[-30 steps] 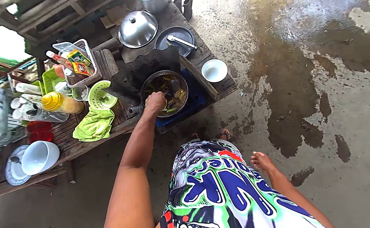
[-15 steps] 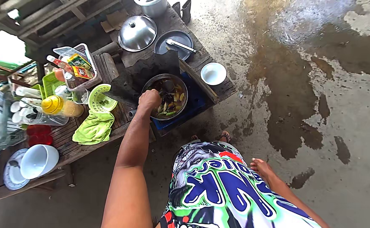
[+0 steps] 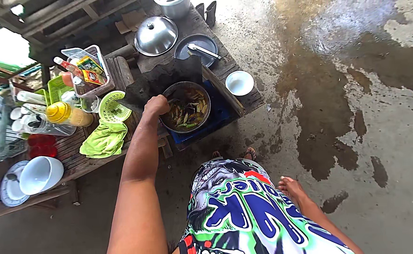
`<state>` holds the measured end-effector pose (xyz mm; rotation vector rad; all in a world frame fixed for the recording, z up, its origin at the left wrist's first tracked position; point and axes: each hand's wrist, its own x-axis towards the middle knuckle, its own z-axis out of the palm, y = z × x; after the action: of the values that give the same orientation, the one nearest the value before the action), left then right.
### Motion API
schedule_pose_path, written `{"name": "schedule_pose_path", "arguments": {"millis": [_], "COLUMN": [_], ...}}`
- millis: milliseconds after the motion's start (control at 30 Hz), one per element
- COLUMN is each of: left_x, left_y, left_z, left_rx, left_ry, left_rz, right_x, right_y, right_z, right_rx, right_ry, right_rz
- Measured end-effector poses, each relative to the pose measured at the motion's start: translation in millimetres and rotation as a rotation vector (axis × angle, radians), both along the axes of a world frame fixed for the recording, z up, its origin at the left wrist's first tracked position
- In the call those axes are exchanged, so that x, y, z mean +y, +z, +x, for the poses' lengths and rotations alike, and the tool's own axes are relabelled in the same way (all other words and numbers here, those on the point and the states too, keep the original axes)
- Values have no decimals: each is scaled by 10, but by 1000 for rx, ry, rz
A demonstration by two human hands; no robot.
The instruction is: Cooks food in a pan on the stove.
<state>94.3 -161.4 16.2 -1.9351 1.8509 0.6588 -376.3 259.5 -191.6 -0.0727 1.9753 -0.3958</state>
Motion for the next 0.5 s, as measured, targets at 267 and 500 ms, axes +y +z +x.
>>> {"name": "schedule_pose_path", "arguments": {"millis": [267,500], "left_x": [173,583], "left_y": [-75,-85], "left_z": [414,541], "left_rx": [122,95], "left_ry": [93,93], "left_rz": [69,67], "right_x": [61,3], "right_y": [-23,8], "right_z": [53,104], "right_rx": [-11,-16], "right_ry": [8,57], "right_rz": [11,20]}}
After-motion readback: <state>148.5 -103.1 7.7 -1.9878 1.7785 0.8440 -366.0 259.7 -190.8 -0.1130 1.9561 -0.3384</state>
